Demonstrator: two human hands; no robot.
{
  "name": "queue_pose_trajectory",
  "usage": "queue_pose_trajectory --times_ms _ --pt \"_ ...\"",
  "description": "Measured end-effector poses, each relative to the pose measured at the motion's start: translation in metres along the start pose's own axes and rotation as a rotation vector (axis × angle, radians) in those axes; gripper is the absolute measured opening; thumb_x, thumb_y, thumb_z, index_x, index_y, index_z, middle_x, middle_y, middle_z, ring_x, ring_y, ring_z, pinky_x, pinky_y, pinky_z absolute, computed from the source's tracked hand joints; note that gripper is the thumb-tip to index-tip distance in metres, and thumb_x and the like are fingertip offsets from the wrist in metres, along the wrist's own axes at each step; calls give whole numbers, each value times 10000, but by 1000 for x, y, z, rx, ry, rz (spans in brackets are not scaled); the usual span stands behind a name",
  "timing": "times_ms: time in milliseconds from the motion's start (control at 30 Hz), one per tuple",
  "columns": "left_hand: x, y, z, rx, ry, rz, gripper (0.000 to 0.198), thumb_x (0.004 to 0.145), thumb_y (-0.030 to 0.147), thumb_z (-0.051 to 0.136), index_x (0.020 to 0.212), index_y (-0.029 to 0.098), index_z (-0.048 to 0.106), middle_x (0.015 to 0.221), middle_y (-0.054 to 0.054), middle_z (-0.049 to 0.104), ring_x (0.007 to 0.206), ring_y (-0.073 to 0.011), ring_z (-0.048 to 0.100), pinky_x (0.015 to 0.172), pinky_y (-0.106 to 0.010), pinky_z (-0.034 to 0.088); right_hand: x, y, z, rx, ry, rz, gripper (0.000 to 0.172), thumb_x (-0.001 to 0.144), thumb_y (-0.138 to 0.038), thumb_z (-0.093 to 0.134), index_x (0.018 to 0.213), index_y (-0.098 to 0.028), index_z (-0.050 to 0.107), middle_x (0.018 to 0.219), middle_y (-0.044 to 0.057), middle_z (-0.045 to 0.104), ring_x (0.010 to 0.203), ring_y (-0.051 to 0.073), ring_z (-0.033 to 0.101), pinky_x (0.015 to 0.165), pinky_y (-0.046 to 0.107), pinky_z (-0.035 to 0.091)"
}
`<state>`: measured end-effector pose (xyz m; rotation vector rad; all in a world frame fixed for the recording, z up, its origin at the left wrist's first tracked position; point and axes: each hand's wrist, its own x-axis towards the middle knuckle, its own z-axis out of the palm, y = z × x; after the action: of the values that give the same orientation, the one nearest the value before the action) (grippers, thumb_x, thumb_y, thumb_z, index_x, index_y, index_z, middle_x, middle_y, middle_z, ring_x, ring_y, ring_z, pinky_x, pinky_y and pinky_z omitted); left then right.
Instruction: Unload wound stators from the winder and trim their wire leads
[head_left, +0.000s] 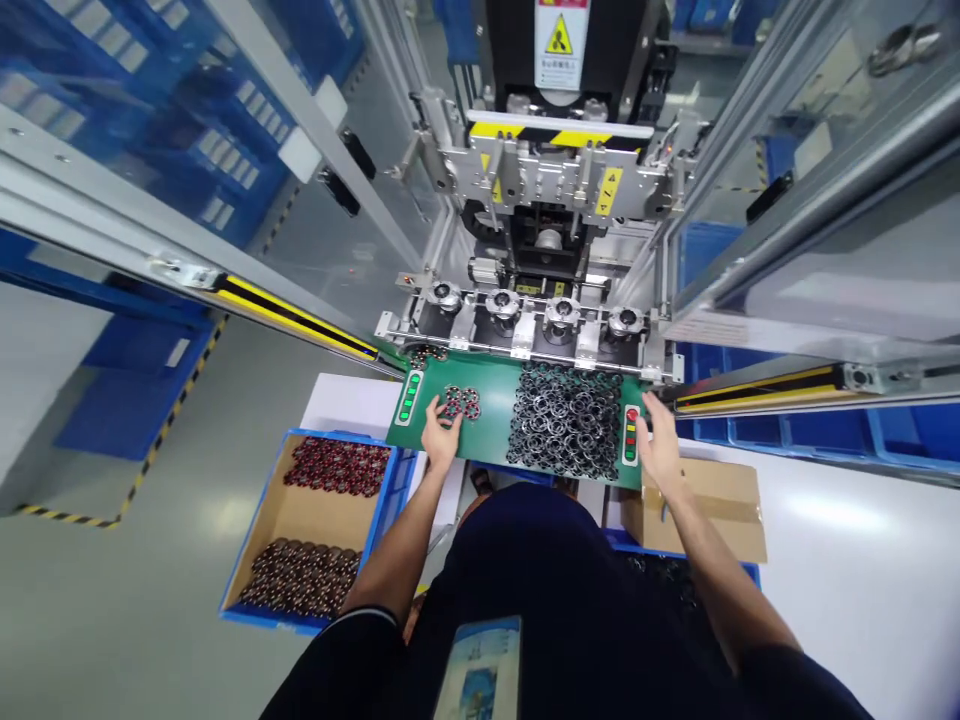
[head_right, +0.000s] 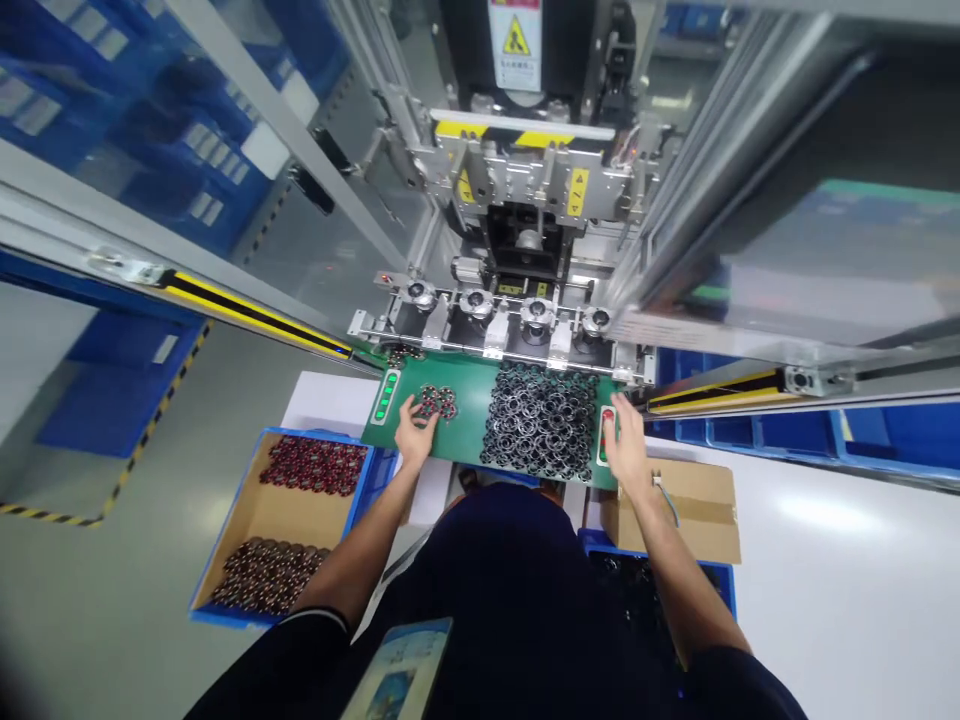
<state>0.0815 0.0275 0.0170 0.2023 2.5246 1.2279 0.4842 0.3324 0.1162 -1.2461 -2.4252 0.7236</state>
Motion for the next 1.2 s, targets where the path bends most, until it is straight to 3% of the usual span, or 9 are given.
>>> queue_pose_trajectory --times_ms 133,267,400,567,767,900,1000,1100,1200 --pt "-7 -1 2 -103 94 -94 810 967 276 878 1694 228 526 1471 -132 796 932 -160 830 1035 -343 667 -87 31 21 0 -63 154 689 1179 -486 345 1759 -214 597 1677 241 727 1621 400 678 1391 688 552" --pt "-19 -14 -12 -261 197 -178 814 1014 297 755 1707 190 343 1292 -117 781 974 -174 852 937 -309 685 -133 38 46 -9 -89 248 675 1113 -406 438 1737 -243 637 1582 210 772 1587 394 708 1375 667 577" --pt "-29 -32 -42 -392 198 -197 805 931 391 840 1589 229 404 1097 -23 748 880 -168 819 889 -312 694 -143 32 65 -67 -32 328 670 1095 -379 461 1711 -209 663 1631 224 733 1619 383 677 1377 610 580" --pt "-38 -52 -92 -504 93 -136 880 786 563 986 1479 273 528 1159 -57 781 954 -198 821 936 -371 715 -137 11 71 -184 34 394 665 1047 -315 477 1656 -194 717 1582 221 723 1508 362 733 1288 535 647" --pt "-71 -46 -148 -586 -98 -84 930 648 493 1068 1432 250 629 1063 -45 795 775 -156 770 781 -312 701 -128 -31 63 -228 61 434 653 1004 -298 470 1562 -173 786 1467 215 751 1247 372 818 1113 561 717" --pt "-103 -15 -168 -629 -197 -42 839 619 471 1081 1334 286 683 970 -5 822 722 -180 789 751 -353 745 -116 -49 35 -190 18 408 590 908 -320 553 1398 -172 847 1291 203 836 1098 382 840 1065 572 732" --pt "-132 30 -178 -645 -264 49 850 641 422 1112 1383 303 713 1117 -28 888 891 -221 880 880 -383 783 -111 -60 4 -147 1 372 632 870 -351 626 1438 -141 809 1334 238 863 1257 436 829 1205 644 673" --pt "-158 91 -187 -591 -334 401 779 799 271 1070 1484 267 701 1233 -63 912 972 -215 906 882 -326 783 -121 -96 -27 -72 44 354 692 1027 -461 623 1641 -146 675 1508 254 832 1387 409 813 1275 653 635" --pt "-176 151 -190 -530 -385 713 744 889 121 988 1546 265 670 1330 -51 911 828 -141 873 795 -249 759 -138 -174 -55 380 57 208 557 1116 -585 771 1578 -277 731 1296 121 909 1176 304 885 1114 525 729"
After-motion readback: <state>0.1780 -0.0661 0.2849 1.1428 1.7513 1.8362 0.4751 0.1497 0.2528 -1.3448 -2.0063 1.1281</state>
